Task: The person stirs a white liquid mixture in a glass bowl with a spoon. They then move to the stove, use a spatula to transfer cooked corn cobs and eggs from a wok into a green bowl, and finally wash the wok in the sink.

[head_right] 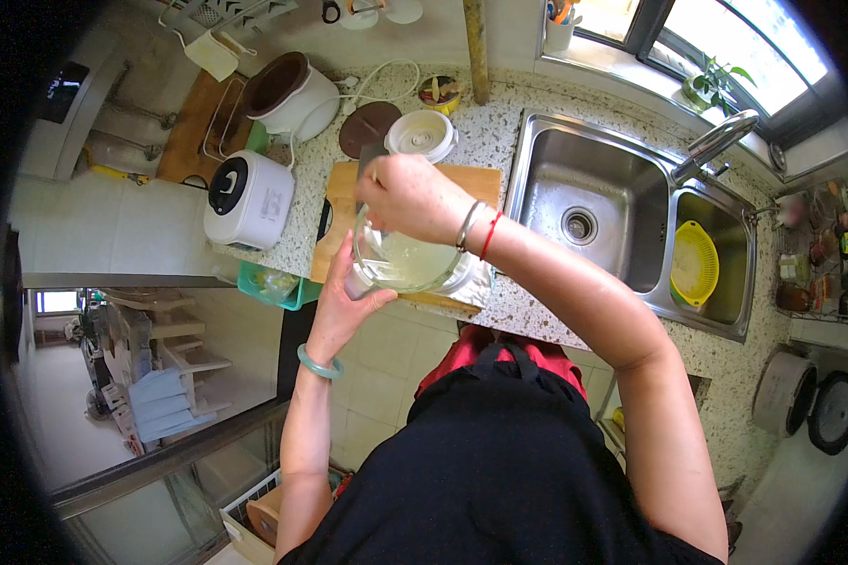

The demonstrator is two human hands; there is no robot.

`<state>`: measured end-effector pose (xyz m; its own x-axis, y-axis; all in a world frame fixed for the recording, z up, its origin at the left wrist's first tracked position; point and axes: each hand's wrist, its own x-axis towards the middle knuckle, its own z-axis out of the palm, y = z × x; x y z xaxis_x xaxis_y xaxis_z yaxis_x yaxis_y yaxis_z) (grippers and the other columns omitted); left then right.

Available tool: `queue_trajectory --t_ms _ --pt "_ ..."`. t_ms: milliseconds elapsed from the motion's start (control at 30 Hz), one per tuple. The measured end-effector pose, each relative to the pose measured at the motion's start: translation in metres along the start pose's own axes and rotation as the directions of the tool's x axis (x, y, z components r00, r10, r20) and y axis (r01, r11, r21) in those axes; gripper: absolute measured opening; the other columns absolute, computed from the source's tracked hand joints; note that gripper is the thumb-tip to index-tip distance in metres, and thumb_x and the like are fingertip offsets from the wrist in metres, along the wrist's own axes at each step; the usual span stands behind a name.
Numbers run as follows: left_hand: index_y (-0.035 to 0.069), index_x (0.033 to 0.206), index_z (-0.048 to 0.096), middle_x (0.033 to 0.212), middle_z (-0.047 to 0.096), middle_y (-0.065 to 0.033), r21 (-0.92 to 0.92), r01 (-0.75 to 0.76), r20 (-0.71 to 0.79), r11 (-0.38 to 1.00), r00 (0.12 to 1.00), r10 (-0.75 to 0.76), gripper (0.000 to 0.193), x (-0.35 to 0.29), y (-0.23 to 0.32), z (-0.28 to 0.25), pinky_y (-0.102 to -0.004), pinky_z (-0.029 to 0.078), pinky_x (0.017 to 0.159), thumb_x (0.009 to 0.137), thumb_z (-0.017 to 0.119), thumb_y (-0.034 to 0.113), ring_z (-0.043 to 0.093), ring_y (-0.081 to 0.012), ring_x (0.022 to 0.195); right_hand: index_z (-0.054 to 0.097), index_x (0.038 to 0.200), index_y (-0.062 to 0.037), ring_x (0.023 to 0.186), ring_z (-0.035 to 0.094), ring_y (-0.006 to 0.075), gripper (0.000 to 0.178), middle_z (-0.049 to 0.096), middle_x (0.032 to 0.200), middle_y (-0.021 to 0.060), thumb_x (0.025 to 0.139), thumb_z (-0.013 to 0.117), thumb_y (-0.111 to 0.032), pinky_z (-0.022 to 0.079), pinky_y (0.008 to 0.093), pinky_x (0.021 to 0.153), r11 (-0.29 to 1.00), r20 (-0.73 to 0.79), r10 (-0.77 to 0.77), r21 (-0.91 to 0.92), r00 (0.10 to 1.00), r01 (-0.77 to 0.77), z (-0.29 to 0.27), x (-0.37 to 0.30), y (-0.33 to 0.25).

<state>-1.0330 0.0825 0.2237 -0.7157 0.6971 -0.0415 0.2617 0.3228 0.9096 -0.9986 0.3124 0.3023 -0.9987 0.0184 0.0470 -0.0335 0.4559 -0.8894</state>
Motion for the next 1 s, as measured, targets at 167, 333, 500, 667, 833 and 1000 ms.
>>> queue_trajectory --t_ms 167,333,500,667,833,1000 --pt "0.005 0.156 0.021 0.152 0.040 -0.0141 0.014 0.001 0.022 1.000 1.000 -0.001 0.108 -0.001 -0.005 -0.002 -0.0361 0.038 0.111 0.072 0.088 0.015 0.043 -0.0228 0.136 0.071 0.096 -0.0014 0.069 0.071 0.0254 0.025 0.070 0.073 0.0152 0.094 0.053 -0.017 0.056 0.0381 0.067 0.978 -0.043 0.027 -0.204 0.999 -0.035 0.022 0.014 0.011" --pt "0.005 0.156 0.020 0.151 0.042 -0.0148 -0.097 0.045 0.028 0.994 0.999 -0.042 0.108 0.001 0.001 -0.002 -0.0353 0.038 0.111 0.072 0.088 0.014 0.044 -0.0228 0.135 0.072 0.093 -0.0017 0.069 0.070 0.0268 0.024 0.069 0.071 0.0141 0.092 0.053 -0.015 0.055 0.0384 0.067 0.977 -0.054 -0.002 -0.213 0.999 -0.010 0.047 0.004 0.058" --pt "0.005 0.156 0.020 0.152 0.040 -0.0148 -0.173 0.063 0.052 0.983 0.997 -0.055 0.108 0.000 0.009 -0.001 -0.0354 0.038 0.111 0.073 0.088 0.011 0.043 -0.0226 0.137 0.070 0.100 -0.0007 0.072 0.072 0.0241 0.025 0.069 0.072 0.0148 0.093 0.051 -0.016 0.056 0.0355 0.070 0.993 -0.015 -0.074 -0.090 0.997 0.073 -0.001 -0.005 -0.013" --pt "0.006 0.157 0.018 0.156 0.034 -0.0151 -0.038 0.030 0.036 0.999 0.999 -0.028 0.108 -0.002 0.002 -0.002 -0.0359 0.035 0.114 0.074 0.086 0.010 0.036 -0.0230 0.141 0.069 0.093 0.0001 0.073 0.069 0.0370 0.023 0.069 0.076 0.0208 0.091 0.053 -0.017 0.055 0.0434 0.071 0.979 -0.001 -0.064 -0.194 0.998 0.062 0.036 0.005 0.008" --pt "0.009 0.158 0.017 0.157 0.033 -0.0153 -0.151 0.093 0.055 0.984 0.995 -0.086 0.108 -0.001 0.009 -0.001 -0.0367 0.033 0.115 0.074 0.086 0.011 0.034 -0.0244 0.143 0.068 0.089 -0.0013 0.074 0.068 0.0380 0.021 0.068 0.076 0.0205 0.090 0.054 -0.016 0.053 0.0459 0.071 0.978 0.058 -0.025 -0.205 0.998 0.037 0.057 -0.009 0.043" --pt "0.010 0.158 0.017 0.150 0.040 -0.0141 -0.089 0.040 0.008 0.995 0.999 -0.039 0.110 -0.002 0.013 0.002 -0.0381 0.040 0.110 0.072 0.087 0.005 0.045 -0.0243 0.134 0.067 0.094 0.0007 0.073 0.069 0.0317 0.021 0.067 0.073 0.0158 0.091 0.054 -0.016 0.053 0.0411 0.068 0.991 0.021 -0.128 -0.045 0.992 0.129 0.002 -0.018 -0.004"
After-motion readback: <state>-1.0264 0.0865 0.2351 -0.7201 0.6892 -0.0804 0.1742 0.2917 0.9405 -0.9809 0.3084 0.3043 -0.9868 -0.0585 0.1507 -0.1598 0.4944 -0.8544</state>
